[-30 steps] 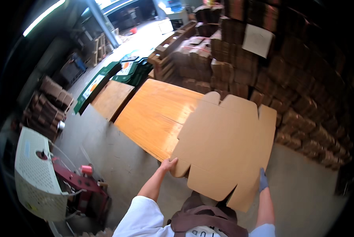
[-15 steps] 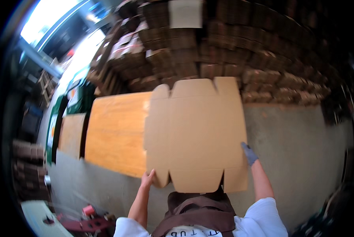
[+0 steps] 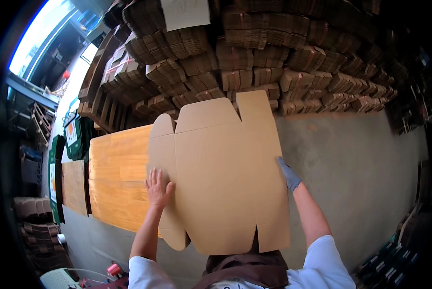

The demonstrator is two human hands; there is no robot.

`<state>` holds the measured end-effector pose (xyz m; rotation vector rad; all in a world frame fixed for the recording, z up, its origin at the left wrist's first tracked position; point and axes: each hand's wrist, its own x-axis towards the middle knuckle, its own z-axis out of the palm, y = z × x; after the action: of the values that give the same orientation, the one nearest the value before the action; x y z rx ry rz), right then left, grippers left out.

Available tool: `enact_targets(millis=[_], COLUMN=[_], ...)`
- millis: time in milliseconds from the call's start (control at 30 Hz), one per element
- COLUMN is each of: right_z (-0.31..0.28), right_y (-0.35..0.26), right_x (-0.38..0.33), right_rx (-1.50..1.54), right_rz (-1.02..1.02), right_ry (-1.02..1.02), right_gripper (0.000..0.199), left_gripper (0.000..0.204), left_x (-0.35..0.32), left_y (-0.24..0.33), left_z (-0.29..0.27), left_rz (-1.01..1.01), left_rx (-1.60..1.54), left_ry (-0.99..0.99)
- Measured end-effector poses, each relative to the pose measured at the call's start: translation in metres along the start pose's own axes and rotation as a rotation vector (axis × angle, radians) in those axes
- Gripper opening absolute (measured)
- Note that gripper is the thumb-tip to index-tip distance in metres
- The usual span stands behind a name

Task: The person picks up a stack of green pear boxes and places them on a table. Then the person picks up a stack of flat cardboard sheets and places them on the same table, aligning them into a neat pile.

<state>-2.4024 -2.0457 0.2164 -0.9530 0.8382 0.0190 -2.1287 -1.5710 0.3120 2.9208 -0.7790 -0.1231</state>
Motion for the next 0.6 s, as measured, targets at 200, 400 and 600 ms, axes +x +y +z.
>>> enact_targets(millis=[200,400,600], right_z=[0.008,0.009,0.011], right_y=[-0.031,-0.049,-0.042], right_x=[-0.003,-0.013,-0.005], right_rx=[0.032,-0.031,-0.069], right_rz=[0.065,0.117,0.065], right_ry=[-0.058,0.008,0.028], right_gripper=[0.067,0.066,0.072], left_gripper=[0.069,0.067,0.071], left_x=[0.007,0.028,0.042], left_y=[0.009,0.072,0.114], left_z=[0.009,-0.009,-0.001], left_rz=[0.141,0.38,0.652], left_rx=[-0.028,-0.164,-0.171], left_ry=[-0.02,-0.145,-0.269])
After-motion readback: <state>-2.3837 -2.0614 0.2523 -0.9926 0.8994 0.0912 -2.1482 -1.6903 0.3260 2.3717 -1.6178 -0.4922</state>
